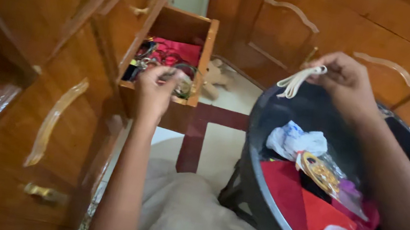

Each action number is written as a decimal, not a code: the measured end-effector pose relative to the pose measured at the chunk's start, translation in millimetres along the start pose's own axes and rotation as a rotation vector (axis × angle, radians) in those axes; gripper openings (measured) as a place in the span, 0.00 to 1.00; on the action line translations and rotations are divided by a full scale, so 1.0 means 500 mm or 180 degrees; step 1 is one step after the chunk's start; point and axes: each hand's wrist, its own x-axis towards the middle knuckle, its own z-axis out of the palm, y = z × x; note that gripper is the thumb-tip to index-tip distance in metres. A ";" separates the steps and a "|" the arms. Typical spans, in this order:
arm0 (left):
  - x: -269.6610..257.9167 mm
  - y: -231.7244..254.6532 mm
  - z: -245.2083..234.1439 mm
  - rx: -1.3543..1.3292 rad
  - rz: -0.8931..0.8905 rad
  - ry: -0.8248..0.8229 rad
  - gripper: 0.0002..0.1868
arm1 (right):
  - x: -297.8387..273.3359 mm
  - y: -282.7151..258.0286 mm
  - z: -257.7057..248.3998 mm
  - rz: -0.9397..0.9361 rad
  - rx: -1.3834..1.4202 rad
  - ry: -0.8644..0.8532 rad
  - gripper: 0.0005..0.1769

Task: The person sorts various items including bangles, small packets, and pieces of cloth by picking them from multiple wooden drawers and placing them into a large black basin positioned on the floor.

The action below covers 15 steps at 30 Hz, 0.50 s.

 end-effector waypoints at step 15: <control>-0.328 0.201 0.353 0.2855 0.0779 -0.2475 0.19 | -0.341 -0.027 -0.038 0.0340 -0.1823 0.0056 0.18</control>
